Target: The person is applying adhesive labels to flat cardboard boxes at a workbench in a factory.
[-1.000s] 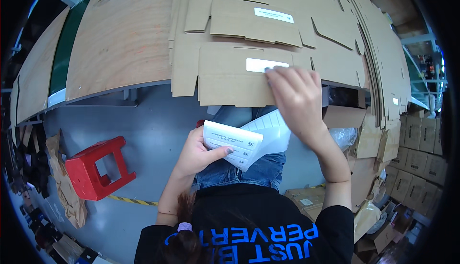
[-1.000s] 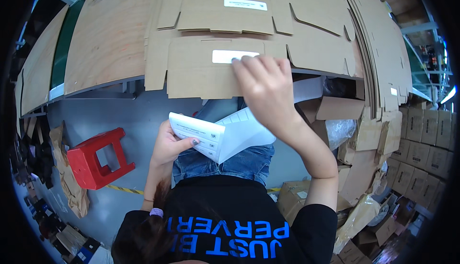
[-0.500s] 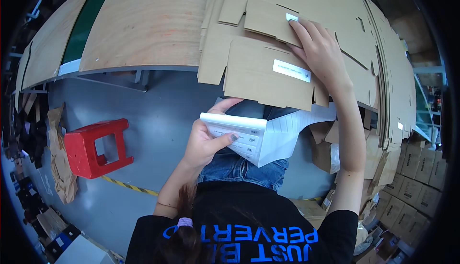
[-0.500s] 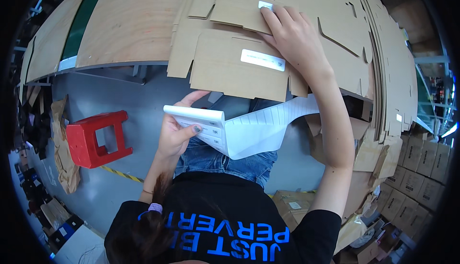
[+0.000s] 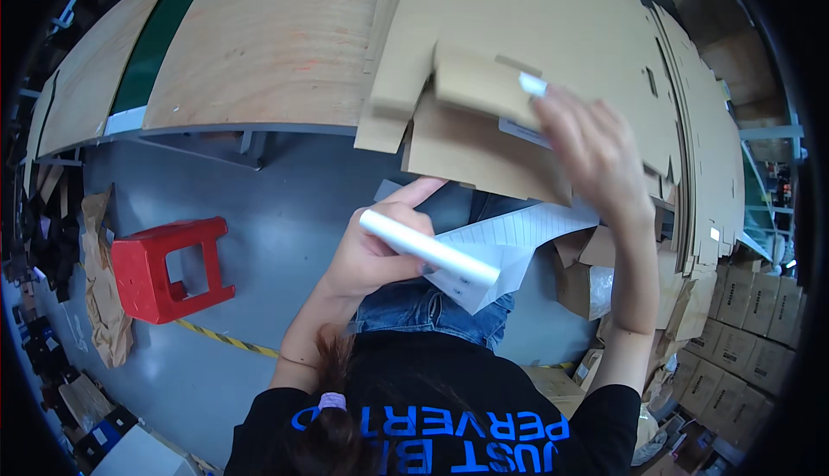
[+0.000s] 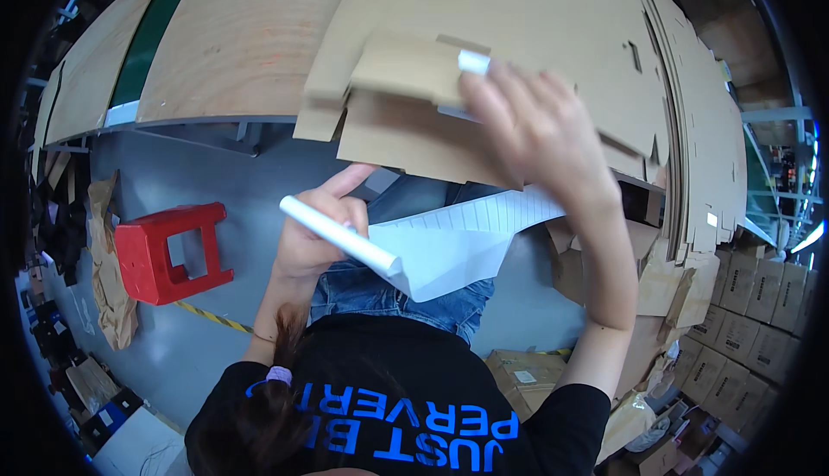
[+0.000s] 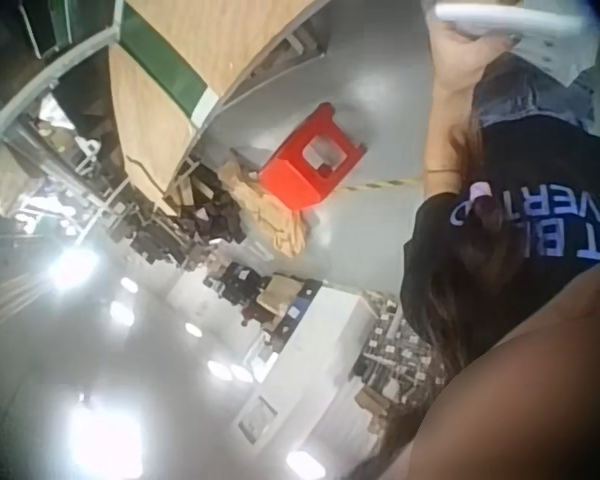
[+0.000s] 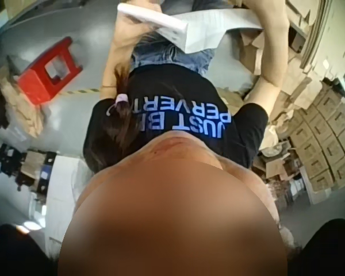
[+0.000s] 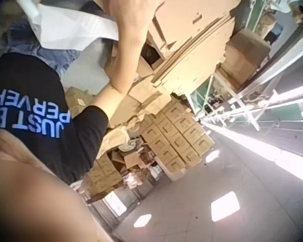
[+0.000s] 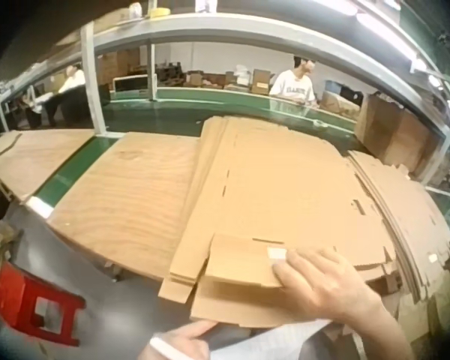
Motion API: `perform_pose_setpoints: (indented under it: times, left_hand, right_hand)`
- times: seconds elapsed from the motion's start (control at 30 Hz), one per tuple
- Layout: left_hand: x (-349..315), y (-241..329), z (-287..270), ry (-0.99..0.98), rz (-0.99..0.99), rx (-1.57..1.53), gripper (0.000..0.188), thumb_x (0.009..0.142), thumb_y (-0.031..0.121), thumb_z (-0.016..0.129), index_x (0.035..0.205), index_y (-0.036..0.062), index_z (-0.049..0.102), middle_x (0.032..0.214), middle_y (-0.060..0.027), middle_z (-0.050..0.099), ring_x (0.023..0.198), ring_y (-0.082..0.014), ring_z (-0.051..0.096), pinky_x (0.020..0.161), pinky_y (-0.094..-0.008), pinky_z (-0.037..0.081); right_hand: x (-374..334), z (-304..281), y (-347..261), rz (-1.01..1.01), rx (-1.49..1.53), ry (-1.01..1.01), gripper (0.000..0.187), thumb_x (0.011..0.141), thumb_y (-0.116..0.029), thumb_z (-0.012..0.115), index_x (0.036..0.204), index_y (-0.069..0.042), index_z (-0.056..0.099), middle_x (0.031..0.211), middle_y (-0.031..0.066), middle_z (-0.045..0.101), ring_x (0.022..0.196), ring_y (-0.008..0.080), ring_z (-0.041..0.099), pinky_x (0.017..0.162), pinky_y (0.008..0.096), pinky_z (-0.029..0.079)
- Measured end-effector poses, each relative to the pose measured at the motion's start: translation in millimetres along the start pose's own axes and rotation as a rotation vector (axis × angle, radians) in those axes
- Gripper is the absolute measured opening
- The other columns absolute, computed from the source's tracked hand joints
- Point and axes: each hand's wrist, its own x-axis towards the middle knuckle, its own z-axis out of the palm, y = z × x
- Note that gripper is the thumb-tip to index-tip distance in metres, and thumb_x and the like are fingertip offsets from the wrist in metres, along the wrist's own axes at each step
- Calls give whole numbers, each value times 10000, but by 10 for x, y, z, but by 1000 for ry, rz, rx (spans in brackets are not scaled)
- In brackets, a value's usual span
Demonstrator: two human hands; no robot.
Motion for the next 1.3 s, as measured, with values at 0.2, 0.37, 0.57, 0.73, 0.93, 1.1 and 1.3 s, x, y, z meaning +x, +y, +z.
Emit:
perform_pose_setpoints:
  times: [0.2,0.37,0.57,0.73,0.93,1.1,1.3]
  left_hand:
    - [100,36,72,-43,6,-58,187,652,-26,735,798,53,649,1138,-295,576,820,-214,646,719,-286,498]
    - [152,-27,119,-127,52,-137,183,687,-21,716,845,45,651,1104,-279,597,649,-168,614,625,-254,489]
    - [33,-149,136,-156,-107,0,177,734,-25,669,903,17,638,1034,-204,636,734,-181,631,632,-230,493]
    - [-88,-64,194,68,-279,57,183,752,-15,657,931,2,627,993,-165,651,762,-183,634,631,-226,490]
    - [-57,-67,93,66,-268,137,186,775,-1,646,960,-8,625,915,-142,666,740,-175,635,623,-232,490]
    - [-15,-36,162,71,-271,176,163,789,12,644,949,-12,622,828,-119,670,688,-161,627,608,-223,480]
    - [-32,-59,198,141,-143,216,148,780,31,668,908,-23,619,774,-103,667,622,-145,606,568,-206,450]
  right_hand:
    - [-296,-113,-474,115,82,-59,218,828,-198,608,1021,-108,559,973,97,607,880,194,608,703,260,459]
    - [-226,-72,-222,150,65,41,257,789,-100,618,1042,-70,582,984,70,580,861,178,576,720,279,446]
    - [33,257,209,144,60,25,333,788,-96,592,1115,-38,559,1036,74,535,926,195,535,783,289,423]
    - [67,624,199,131,26,-21,331,812,-115,559,1131,-31,537,1051,74,510,952,195,502,814,293,400]
    - [-23,661,17,143,22,71,258,856,-188,535,1077,-55,534,1006,63,495,929,181,479,790,293,377]
    - [-45,386,-104,135,101,1,282,886,-305,517,1040,-71,547,968,68,496,914,194,474,792,308,368]
    - [-169,-387,-507,139,930,-295,291,886,-324,526,925,-55,630,901,74,531,791,203,484,716,333,406]
